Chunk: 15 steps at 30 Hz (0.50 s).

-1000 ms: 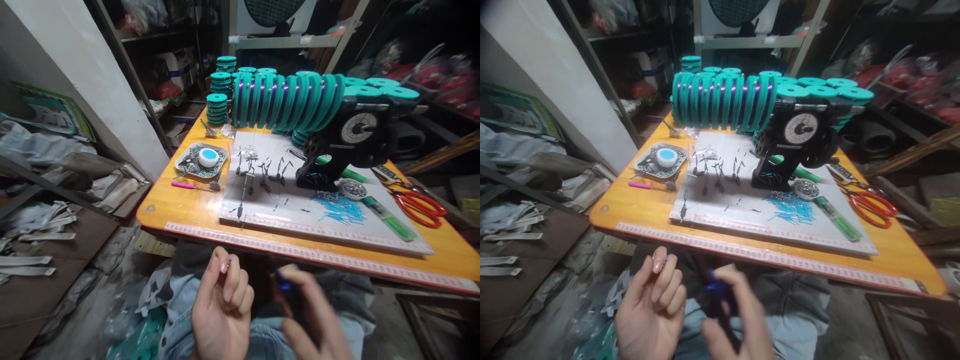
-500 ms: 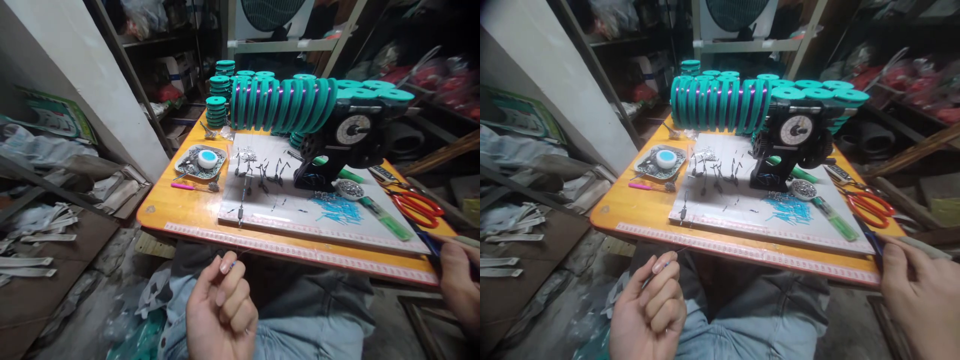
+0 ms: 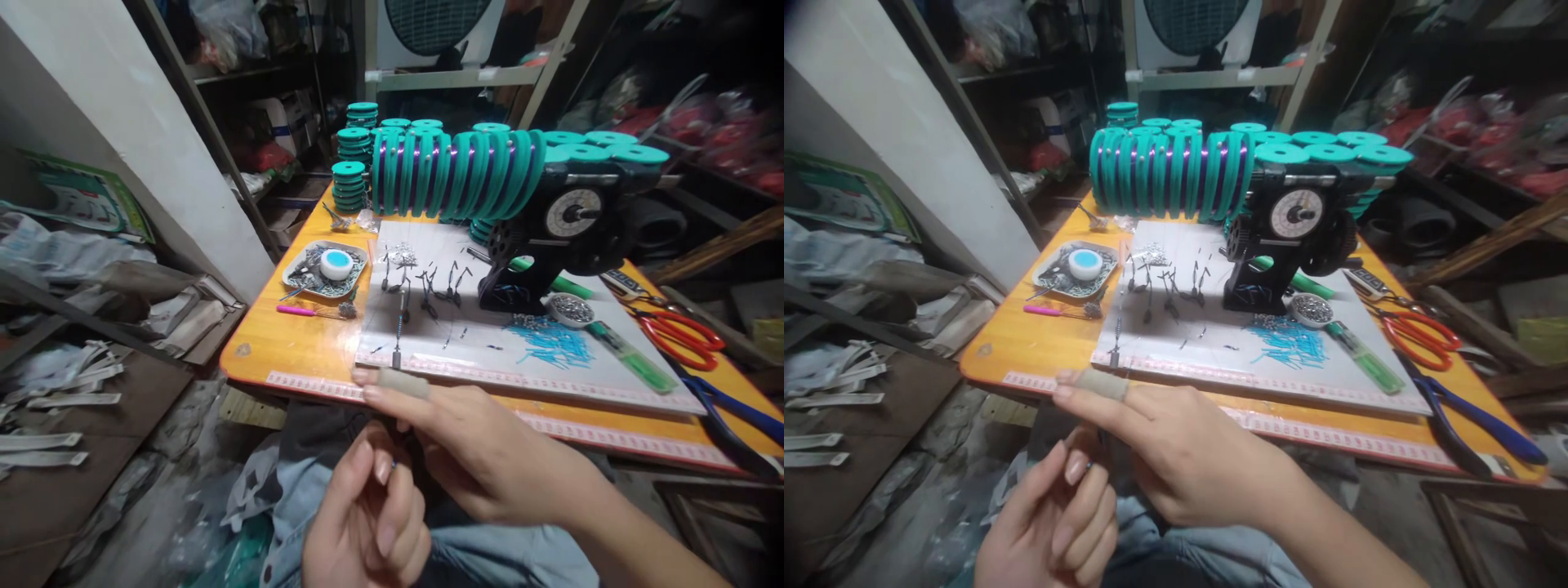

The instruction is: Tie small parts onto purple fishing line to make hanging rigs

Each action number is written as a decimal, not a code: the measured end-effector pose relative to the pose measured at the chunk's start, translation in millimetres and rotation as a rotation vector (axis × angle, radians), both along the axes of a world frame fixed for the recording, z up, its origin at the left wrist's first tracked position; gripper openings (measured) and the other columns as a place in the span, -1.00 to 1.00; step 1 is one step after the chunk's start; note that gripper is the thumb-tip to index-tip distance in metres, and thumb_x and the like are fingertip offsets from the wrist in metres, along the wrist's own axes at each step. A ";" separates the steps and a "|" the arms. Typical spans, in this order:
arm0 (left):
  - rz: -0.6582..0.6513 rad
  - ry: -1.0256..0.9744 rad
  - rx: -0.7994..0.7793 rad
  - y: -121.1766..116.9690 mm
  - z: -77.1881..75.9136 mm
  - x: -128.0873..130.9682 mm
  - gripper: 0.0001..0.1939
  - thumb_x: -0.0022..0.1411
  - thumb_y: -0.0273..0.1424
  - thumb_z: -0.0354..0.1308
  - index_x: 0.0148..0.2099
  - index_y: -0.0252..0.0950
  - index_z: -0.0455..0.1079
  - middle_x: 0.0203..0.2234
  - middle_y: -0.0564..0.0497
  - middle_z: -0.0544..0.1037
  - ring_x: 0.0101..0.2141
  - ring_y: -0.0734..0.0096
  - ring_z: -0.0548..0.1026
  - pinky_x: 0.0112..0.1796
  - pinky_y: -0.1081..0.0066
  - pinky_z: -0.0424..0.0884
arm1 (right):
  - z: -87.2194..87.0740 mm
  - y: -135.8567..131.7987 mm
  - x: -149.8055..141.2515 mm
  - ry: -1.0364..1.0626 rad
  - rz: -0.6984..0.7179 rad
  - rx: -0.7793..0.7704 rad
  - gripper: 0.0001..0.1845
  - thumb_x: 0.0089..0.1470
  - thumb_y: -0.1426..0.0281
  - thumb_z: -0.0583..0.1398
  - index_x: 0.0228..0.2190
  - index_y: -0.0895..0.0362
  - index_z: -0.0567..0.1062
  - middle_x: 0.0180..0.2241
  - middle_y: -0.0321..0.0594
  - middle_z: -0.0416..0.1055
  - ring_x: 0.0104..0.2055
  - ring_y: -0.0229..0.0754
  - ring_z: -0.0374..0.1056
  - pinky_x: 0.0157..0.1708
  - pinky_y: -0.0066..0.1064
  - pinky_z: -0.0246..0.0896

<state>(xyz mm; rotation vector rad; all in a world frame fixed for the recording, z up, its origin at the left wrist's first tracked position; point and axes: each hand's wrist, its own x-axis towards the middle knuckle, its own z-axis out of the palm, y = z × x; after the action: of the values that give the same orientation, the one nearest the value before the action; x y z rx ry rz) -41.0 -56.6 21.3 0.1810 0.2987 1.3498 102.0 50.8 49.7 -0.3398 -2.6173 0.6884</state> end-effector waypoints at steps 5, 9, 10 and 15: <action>0.079 0.239 0.054 16.5 16.7 -32.0 -0.71 0.38 -0.22 0.04 -0.35 -0.26 0.36 -0.70 0.22 0.02 -0.68 0.60 -0.11 -0.61 0.55 -0.04 | 14.3 19.1 -4.5 -0.034 0.000 -0.031 -0.47 0.25 0.45 0.10 0.24 0.09 0.26 -0.35 -0.22 0.55 -0.45 -0.22 0.41 -0.41 -0.43 0.22; 0.269 0.418 0.151 43.6 32.2 -37.6 -0.63 0.31 -0.14 0.13 -0.46 -0.27 0.35 -0.71 0.17 0.14 -0.64 0.55 0.05 -0.53 0.49 0.09 | 32.6 12.8 -11.5 0.301 -0.017 -0.687 -0.71 0.31 0.25 0.11 0.04 -0.08 0.45 -0.60 -0.40 0.41 -0.64 -0.32 0.31 -0.60 -0.53 0.14; 0.315 0.448 0.178 49.3 33.6 -33.1 -0.61 0.28 -0.12 0.16 -0.48 -0.27 0.35 -0.70 0.14 0.20 -0.63 0.53 0.11 -0.52 0.47 0.11 | 34.9 10.9 -16.2 0.433 -0.042 -0.863 -0.73 0.30 0.20 0.12 0.01 -0.12 0.46 -0.61 -0.43 0.41 -0.70 -0.37 0.24 -0.66 -0.57 0.08; 0.569 0.567 0.195 62.8 20.4 -7.6 -0.67 0.03 -0.10 0.39 -0.47 -0.26 0.50 -0.62 0.02 0.44 -0.52 0.36 0.36 -0.36 0.36 0.25 | 27.1 10.7 -42.6 0.764 -0.172 -1.022 -0.44 0.33 0.21 0.09 0.27 -0.34 0.04 -0.33 -0.34 0.58 -0.84 -0.49 -0.03 -0.85 -0.63 -0.10</action>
<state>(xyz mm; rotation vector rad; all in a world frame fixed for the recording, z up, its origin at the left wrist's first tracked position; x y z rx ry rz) -48.5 6.1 41.7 0.6865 0.7341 1.8782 59.3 61.5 76.8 -0.4501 -1.3548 1.6534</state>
